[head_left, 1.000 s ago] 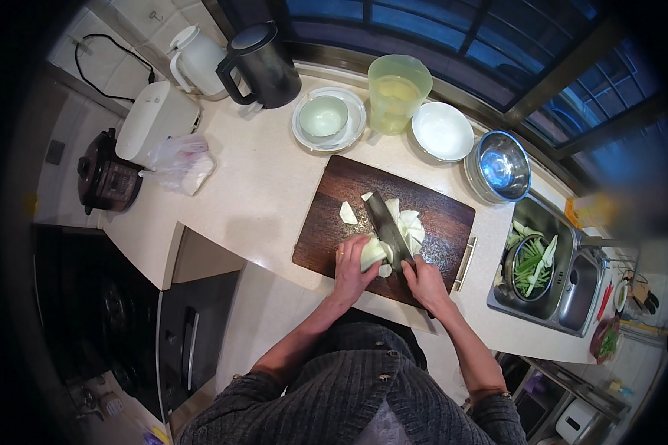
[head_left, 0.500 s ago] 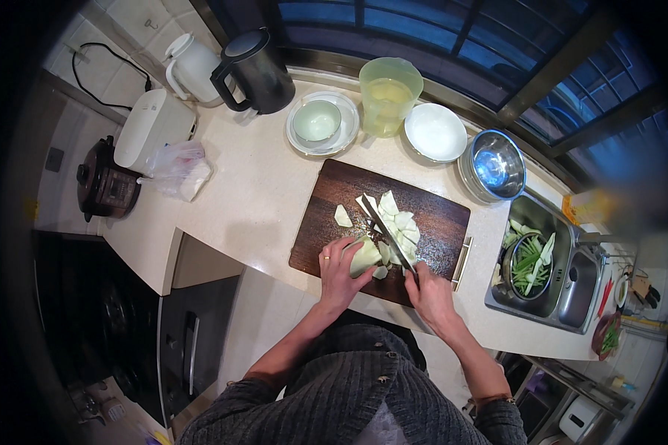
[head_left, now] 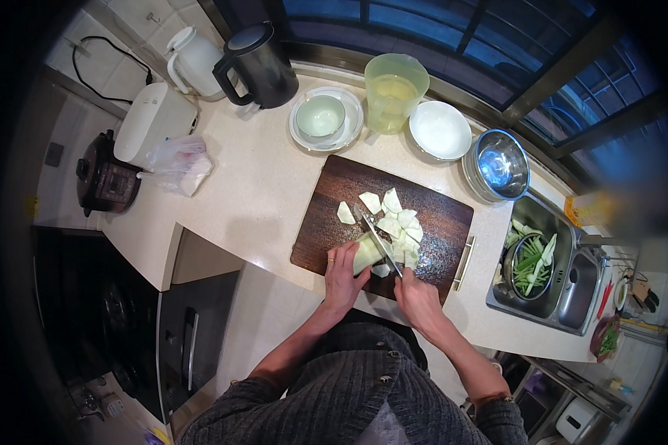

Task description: The person peels a round light-green vegetable over the sink, then moves to a wooden cutting board to slice it into chunks. The person also rinses green beans in a colander under running water. The sliced vegetable is placed into a white bowl.

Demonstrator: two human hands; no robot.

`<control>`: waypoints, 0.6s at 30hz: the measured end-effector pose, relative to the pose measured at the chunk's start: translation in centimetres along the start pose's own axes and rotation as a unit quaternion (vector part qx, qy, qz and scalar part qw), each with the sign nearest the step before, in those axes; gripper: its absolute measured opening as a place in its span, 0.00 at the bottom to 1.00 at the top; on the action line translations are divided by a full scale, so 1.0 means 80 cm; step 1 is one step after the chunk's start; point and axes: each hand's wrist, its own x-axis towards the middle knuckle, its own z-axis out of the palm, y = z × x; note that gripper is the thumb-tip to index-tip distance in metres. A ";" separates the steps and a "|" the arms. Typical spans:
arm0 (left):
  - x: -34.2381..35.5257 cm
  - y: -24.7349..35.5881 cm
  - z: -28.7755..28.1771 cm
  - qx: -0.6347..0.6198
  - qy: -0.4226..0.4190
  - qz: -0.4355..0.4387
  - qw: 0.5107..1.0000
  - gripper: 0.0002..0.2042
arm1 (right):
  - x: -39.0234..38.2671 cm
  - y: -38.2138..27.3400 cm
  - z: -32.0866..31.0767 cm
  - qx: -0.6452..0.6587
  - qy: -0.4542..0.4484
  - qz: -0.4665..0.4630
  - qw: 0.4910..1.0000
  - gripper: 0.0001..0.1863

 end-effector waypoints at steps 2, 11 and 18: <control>0.000 -0.001 0.000 -0.002 0.002 0.002 1.000 0.31 | 0.008 0.006 0.015 0.005 -0.008 0.004 1.000 0.11; 0.001 0.003 -0.004 0.011 -0.003 -0.020 1.000 0.32 | 0.026 0.031 0.044 0.050 0.018 0.038 0.998 0.15; -0.006 0.008 -0.014 0.026 -0.052 -0.091 0.994 0.34 | -0.001 0.007 0.007 0.016 0.066 0.014 0.998 0.13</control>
